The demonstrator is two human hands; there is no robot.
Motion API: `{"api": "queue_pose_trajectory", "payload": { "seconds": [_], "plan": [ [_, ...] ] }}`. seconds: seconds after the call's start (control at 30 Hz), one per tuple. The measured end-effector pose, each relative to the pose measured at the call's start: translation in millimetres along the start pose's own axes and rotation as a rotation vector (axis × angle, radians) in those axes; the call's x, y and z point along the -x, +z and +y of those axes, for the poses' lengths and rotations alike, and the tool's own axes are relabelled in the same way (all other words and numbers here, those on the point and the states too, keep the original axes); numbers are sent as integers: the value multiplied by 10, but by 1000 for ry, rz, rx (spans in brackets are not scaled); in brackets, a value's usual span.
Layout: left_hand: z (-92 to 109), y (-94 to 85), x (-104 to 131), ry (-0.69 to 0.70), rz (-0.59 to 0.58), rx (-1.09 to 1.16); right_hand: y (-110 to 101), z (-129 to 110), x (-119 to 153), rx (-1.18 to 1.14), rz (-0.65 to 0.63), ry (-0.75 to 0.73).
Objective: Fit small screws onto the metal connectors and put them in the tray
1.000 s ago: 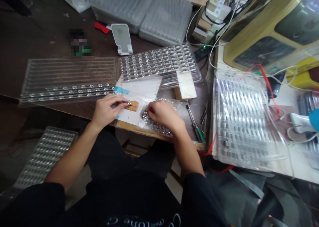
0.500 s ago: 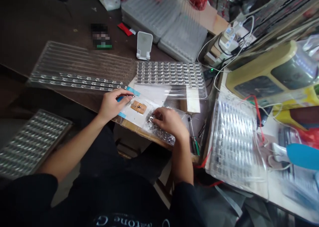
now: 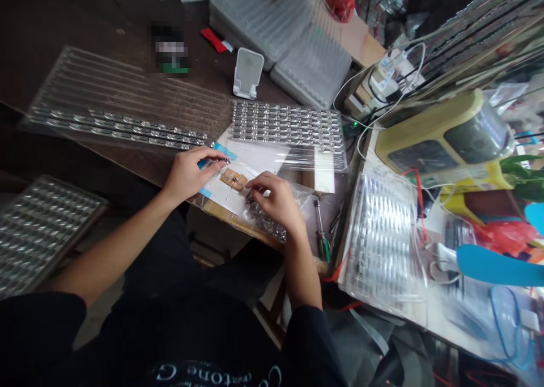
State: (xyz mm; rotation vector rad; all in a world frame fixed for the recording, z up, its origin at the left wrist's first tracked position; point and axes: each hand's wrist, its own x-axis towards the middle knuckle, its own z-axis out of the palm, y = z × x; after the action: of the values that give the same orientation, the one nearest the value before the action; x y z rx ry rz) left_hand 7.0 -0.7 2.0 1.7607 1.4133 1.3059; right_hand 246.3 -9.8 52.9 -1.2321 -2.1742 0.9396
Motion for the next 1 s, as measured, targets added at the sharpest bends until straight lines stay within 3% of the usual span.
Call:
{"api": "queue_pose_trajectory", "payload": {
  "seconds": [0.17,0.4,0.53,0.8,0.9,1.0],
  "plan": [
    [-3,4,-1,13,5,6,235,11,-108,-97,36,-58],
    [7,1,-4,26,-3,30,376,50,-185,-2,171,-41],
    [1,4,-3,30,-5,31,487,78,-197,65,141,-55],
    [3,4,-2,18,-5,7,631,42,-134,520,7,-201],
    [0,-6,-8,29,-26,-25,649,37,-144,520,5,-209],
    [9,-10,-31,57,-42,-62,586,58,-171,361,-2,-191]
  ]
}}
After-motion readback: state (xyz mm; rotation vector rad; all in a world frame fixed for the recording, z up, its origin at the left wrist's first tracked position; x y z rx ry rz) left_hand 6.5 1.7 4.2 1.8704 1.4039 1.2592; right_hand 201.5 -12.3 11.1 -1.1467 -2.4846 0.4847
